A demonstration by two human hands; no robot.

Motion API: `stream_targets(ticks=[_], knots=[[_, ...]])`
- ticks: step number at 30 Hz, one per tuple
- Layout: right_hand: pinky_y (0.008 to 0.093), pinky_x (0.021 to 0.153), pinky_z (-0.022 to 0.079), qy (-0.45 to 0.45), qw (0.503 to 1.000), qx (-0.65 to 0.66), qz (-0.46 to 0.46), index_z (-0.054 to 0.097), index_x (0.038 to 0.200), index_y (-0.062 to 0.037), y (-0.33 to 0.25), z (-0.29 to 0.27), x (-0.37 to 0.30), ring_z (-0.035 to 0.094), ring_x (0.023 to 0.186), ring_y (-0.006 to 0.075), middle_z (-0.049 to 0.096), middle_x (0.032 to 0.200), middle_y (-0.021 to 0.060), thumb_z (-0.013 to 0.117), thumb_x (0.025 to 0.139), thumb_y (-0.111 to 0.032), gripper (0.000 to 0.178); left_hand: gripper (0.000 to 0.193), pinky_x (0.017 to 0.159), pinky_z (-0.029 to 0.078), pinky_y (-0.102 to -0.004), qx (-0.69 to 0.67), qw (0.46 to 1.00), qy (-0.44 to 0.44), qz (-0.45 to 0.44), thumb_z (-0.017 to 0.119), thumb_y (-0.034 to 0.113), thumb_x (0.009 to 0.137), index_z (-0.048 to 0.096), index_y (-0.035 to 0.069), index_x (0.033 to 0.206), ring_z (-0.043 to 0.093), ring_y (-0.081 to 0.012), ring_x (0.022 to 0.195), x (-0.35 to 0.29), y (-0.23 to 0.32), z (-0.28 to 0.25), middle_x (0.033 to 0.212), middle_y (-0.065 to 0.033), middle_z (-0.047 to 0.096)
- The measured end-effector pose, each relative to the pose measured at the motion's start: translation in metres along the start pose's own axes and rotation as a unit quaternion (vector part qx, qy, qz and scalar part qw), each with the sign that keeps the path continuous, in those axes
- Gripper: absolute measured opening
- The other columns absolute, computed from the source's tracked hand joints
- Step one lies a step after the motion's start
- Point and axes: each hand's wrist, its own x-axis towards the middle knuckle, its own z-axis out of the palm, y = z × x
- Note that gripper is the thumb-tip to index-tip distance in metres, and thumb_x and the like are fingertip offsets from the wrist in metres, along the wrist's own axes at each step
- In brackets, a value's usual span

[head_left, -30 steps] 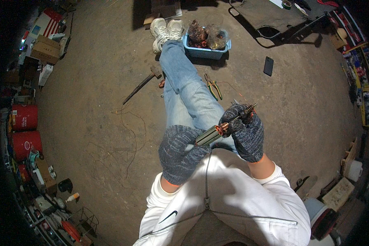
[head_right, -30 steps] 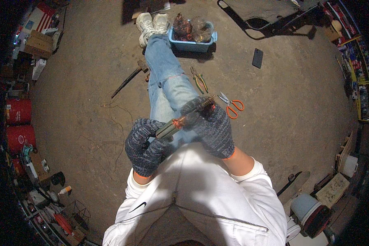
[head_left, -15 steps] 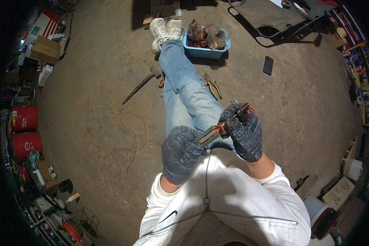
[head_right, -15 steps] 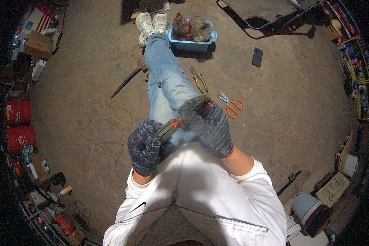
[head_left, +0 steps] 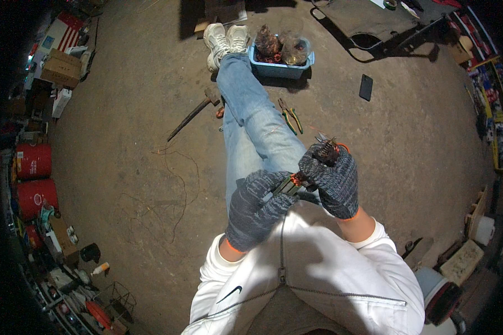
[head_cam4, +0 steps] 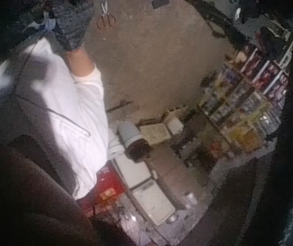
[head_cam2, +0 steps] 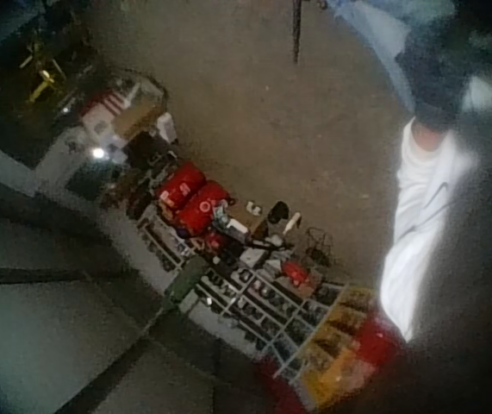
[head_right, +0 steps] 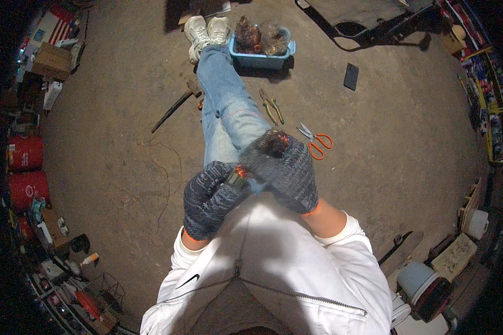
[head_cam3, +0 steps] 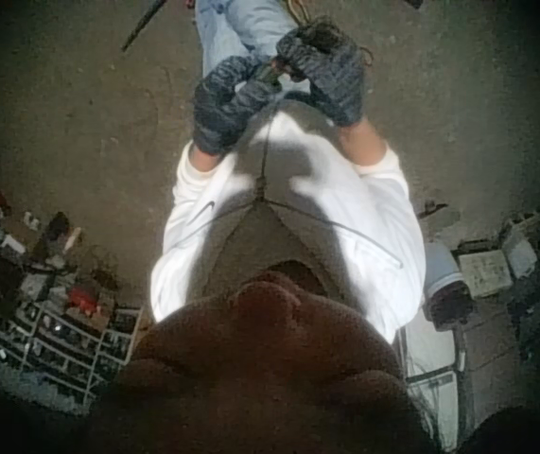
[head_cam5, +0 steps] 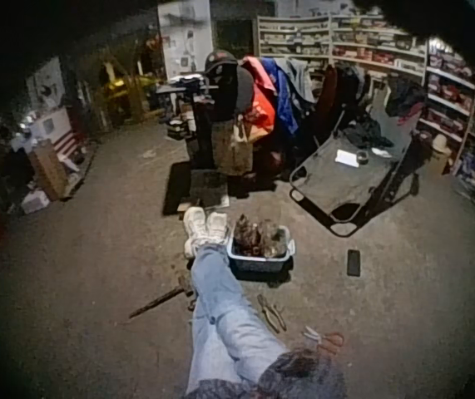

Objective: The person sits on the floor and winds copper wire around a cylindrical metal component using gloved hands. They repeatedly wrap the wire, adjust tension, and trim excess wire with scissors.

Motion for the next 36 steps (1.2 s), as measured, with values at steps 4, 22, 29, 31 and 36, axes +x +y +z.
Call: stream_targets(ticks=[4, 22, 29, 31, 36], knots=[[0.0257, 0.061, 0.046, -0.009, 1.0, 0.006, -0.002, 0.061, 0.081, -0.0009, -0.002, 0.0, 0.002, 0.056, 0.065, 0.0105, 0.061, 0.072, 0.0043, 0.067, 0.075, -0.016, 0.017, 0.029, 0.059, 0.047, -0.0253, -0.146, 0.987, -0.027, -0.063, 0.059, 0.019, 0.084, 0.056, -0.001, 0.105, 0.06, -0.021, 0.064, -0.005, 0.0, 0.0, 0.081, -0.0105, 0.063], [0.0376, 0.076, 0.046, -0.085, 0.893, -0.251, -0.365, 0.06, 0.109, -0.0121, 0.017, -0.014, 0.013, 0.059, 0.089, 0.0304, 0.06, 0.098, 0.0113, 0.07, 0.062, -0.014, 0.048, 0.033, 0.071, 0.045, -0.0284, 0.033, 0.994, -0.09, 0.045, 0.038, 0.024, 0.096, 0.054, -0.002, 0.109, 0.056, -0.015, 0.078, -0.005, -0.021, 0.003, 0.088, -0.0103, 0.061], [0.0382, 0.077, 0.046, -0.094, 0.892, -0.261, -0.356, 0.06, 0.107, -0.0108, 0.015, -0.014, 0.013, 0.059, 0.09, 0.0309, 0.06, 0.098, 0.0118, 0.072, 0.061, -0.016, 0.049, 0.042, 0.059, 0.042, -0.024, -0.157, 0.98, -0.119, -0.03, 0.037, 0.036, 0.095, 0.057, -0.001, 0.093, 0.052, -0.0117, 0.062, 0.001, -0.006, -0.001, 0.075, -0.0062, 0.06], [0.0383, 0.077, 0.046, -0.096, 0.891, -0.266, -0.356, 0.06, 0.107, -0.0104, 0.017, -0.014, 0.014, 0.059, 0.09, 0.0311, 0.06, 0.098, 0.012, 0.072, 0.061, -0.017, 0.049, 0.043, 0.059, 0.042, -0.0243, -0.177, 0.976, -0.122, -0.034, 0.037, 0.036, 0.095, 0.057, -0.001, 0.093, 0.052, -0.0119, 0.062, 0.001, -0.006, -0.001, 0.075, -0.0066, 0.06], [0.0386, 0.076, 0.047, -0.09, 0.887, -0.265, -0.366, 0.059, 0.108, -0.0095, 0.022, -0.014, 0.015, 0.059, 0.089, 0.0315, 0.061, 0.097, 0.0126, 0.071, 0.062, -0.019, 0.048, 0.043, 0.057, 0.043, -0.0247, -0.22, 0.967, -0.113, -0.065, 0.038, 0.036, 0.095, 0.057, -0.002, 0.092, 0.053, -0.0126, 0.06, 0.0, -0.009, 0.003, 0.074, -0.0084, 0.06]])
